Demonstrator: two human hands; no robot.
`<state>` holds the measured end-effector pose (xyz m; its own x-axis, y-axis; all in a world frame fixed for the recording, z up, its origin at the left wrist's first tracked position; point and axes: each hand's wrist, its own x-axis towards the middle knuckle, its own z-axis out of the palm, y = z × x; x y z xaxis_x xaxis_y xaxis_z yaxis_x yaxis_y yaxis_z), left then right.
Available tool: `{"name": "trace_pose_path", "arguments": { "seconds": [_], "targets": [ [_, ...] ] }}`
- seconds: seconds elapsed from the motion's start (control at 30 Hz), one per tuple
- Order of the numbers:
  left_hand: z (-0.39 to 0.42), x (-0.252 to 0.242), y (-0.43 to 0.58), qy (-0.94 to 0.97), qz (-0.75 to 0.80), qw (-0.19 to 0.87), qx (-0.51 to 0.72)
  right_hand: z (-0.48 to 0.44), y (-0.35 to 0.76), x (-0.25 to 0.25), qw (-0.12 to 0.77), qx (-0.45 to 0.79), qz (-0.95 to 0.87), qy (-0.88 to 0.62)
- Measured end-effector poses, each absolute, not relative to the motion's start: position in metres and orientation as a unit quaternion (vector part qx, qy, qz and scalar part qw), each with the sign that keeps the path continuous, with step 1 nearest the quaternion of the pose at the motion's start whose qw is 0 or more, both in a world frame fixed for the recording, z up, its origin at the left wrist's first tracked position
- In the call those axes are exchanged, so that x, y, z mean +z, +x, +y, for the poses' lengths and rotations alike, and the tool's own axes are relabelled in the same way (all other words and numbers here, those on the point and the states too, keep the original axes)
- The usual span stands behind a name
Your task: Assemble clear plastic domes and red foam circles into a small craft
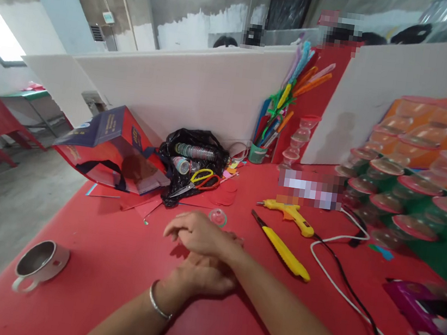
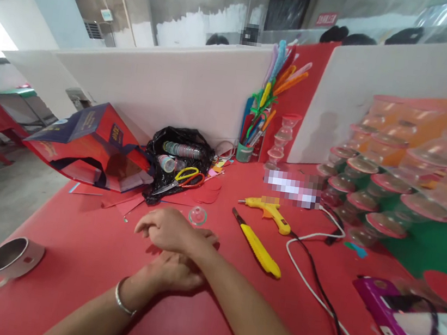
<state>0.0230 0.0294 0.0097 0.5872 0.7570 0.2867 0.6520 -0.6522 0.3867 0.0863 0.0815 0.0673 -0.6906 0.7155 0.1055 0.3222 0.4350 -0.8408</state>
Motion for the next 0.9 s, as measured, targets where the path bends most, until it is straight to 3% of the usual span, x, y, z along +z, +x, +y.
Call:
{"name": "trace_pose_path", "arguments": {
  "seconds": [0.13, 0.23, 0.53, 0.9],
  "targets": [
    [0.031, 0.015, 0.02, 0.861, 0.367, 0.084, 0.342, 0.091, 0.125, 0.062, 0.466, 0.402, -0.683, -0.394],
    [0.031, 0.018, 0.014, 0.838, 0.366, 0.033, 0.403, 0.086, 0.154, 0.039, 0.535, 0.347, -0.608, -0.472],
    [0.015, 0.014, -0.008, 0.796, 0.518, 0.075, 0.303, 0.069, 0.165, -0.004, 0.531, 0.365, -0.584, -0.494],
    [0.019, 0.028, -0.012, 0.802, 0.551, 0.146, 0.179, 0.086, 0.167, -0.016, 0.493, 0.412, -0.562, -0.522]
  ]
}}
